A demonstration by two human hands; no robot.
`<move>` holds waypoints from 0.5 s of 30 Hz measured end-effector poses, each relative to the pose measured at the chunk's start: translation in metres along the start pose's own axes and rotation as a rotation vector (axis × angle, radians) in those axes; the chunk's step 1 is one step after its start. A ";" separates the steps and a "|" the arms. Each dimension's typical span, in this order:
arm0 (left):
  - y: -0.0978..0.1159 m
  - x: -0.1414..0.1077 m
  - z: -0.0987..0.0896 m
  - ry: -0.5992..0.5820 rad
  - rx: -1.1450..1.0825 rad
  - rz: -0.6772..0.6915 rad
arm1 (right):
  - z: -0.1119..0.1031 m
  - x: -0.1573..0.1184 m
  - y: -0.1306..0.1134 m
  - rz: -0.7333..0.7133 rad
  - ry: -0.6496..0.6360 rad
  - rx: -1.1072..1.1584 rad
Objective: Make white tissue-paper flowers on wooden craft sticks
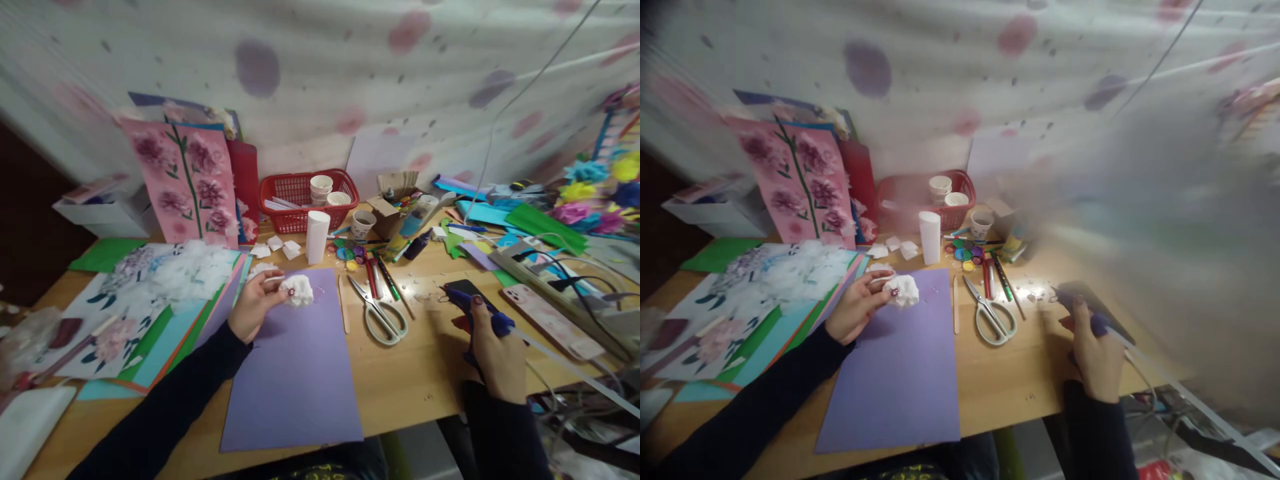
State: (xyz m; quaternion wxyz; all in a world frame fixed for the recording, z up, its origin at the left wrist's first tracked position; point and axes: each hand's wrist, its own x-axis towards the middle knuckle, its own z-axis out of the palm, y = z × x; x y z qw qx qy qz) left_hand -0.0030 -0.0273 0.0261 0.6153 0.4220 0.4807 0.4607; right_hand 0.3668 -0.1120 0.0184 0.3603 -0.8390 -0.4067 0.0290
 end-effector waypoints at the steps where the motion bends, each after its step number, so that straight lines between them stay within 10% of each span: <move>1: 0.000 0.006 0.003 0.021 0.066 0.077 | 0.001 0.000 0.000 0.057 -0.001 0.030; 15: -0.027 0.034 0.027 -0.046 0.971 0.651 | 0.018 0.000 0.018 0.178 -0.071 0.065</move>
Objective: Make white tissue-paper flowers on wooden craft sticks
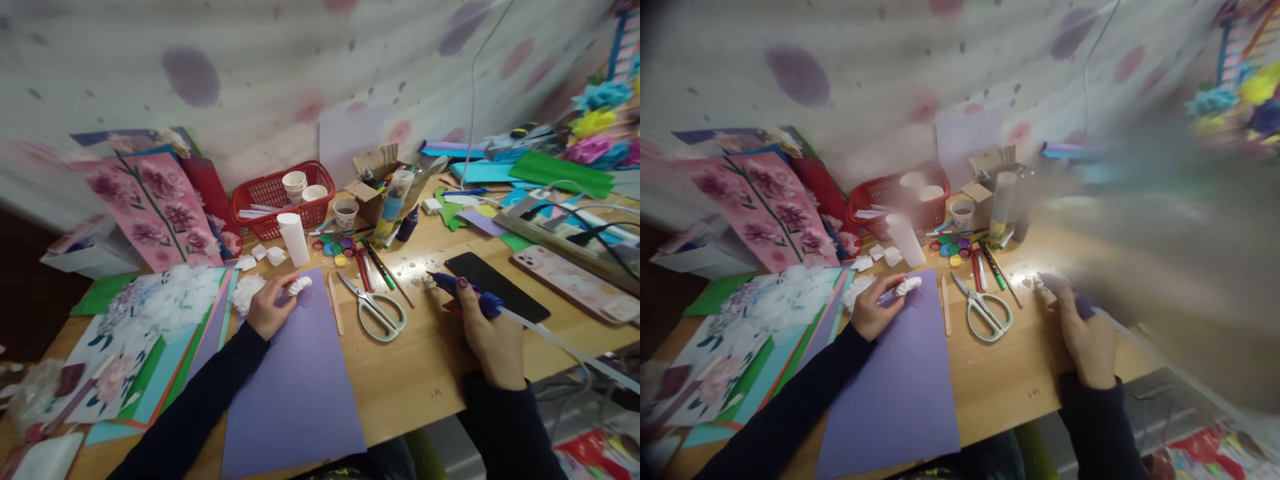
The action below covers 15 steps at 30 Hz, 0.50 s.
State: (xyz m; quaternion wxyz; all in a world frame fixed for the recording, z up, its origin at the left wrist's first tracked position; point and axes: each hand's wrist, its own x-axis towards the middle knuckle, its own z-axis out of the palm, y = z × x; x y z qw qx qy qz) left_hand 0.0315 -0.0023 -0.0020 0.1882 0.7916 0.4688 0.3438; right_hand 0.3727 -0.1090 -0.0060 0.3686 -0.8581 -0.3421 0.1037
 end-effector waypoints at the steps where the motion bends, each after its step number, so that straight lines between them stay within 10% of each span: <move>1: 0.000 0.001 0.000 -0.013 0.037 0.039 | 0.000 0.000 0.001 0.000 0.003 -0.006; 15: -0.006 0.001 0.012 -0.113 0.077 0.279 | 0.002 0.000 0.002 -0.055 -0.039 -0.019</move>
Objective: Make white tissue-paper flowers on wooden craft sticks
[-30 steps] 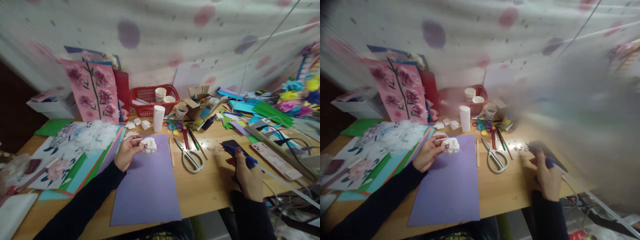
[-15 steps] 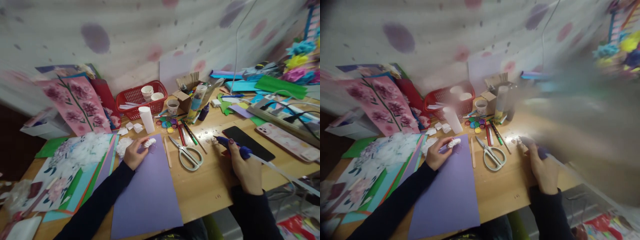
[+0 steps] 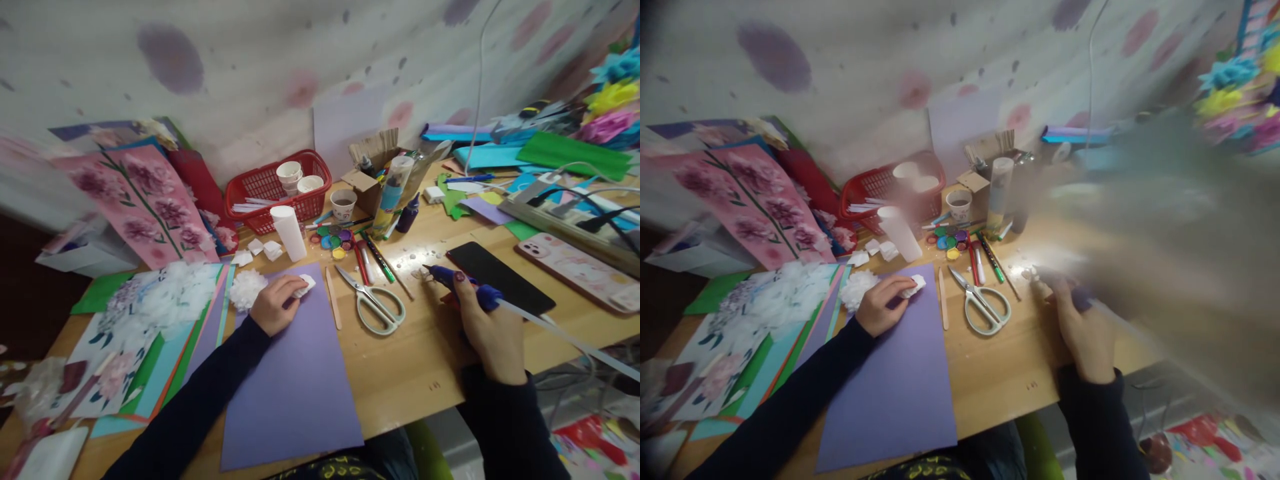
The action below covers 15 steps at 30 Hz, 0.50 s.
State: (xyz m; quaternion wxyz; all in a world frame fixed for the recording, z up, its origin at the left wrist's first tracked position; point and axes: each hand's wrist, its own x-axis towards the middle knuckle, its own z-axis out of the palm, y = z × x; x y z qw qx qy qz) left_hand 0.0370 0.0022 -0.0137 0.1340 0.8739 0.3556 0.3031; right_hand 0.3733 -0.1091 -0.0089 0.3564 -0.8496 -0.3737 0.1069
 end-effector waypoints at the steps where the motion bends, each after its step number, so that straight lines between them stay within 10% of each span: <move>1: 0.001 0.000 0.001 -0.005 -0.002 0.014 | 0.000 0.000 0.000 -0.001 -0.004 0.001; 15: 0.006 -0.012 0.004 -0.005 0.012 0.054 | 0.001 0.002 0.001 -0.024 -0.011 -0.024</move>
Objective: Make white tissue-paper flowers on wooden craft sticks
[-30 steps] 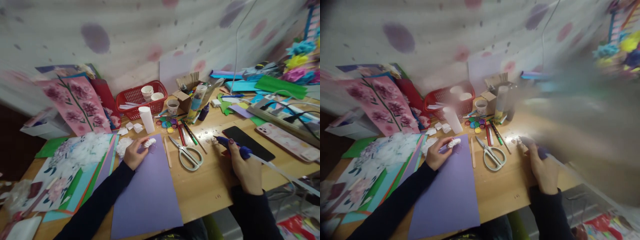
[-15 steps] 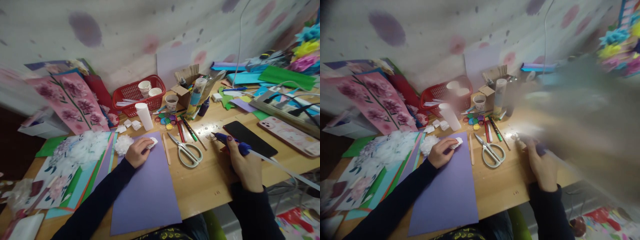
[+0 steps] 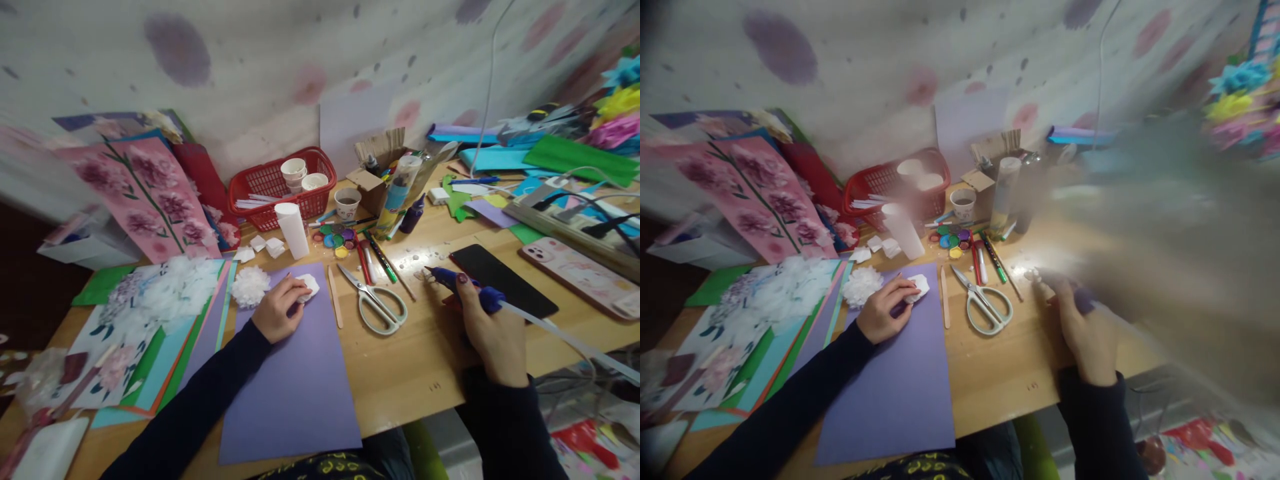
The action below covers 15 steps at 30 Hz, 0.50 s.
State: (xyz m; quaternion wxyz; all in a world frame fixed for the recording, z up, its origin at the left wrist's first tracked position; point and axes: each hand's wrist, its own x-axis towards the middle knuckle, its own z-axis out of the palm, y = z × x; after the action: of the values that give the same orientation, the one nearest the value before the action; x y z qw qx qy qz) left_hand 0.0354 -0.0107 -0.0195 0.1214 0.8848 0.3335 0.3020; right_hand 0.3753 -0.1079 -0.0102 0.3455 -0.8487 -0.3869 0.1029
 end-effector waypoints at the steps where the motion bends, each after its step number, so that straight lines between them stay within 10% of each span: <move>1: 0.000 -0.001 -0.001 -0.003 -0.005 0.009 | 0.000 0.000 0.000 0.004 -0.002 -0.003; 15: 0.010 -0.010 -0.011 -0.049 0.013 -0.074 | -0.001 -0.007 -0.008 0.135 0.033 0.042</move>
State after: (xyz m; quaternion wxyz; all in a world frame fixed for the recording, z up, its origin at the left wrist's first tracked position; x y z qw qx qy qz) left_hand 0.0277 -0.0242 -0.0109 0.1349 0.8797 0.3648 0.2735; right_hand 0.3669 -0.1098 -0.0047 0.3618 -0.8671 -0.3207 0.1200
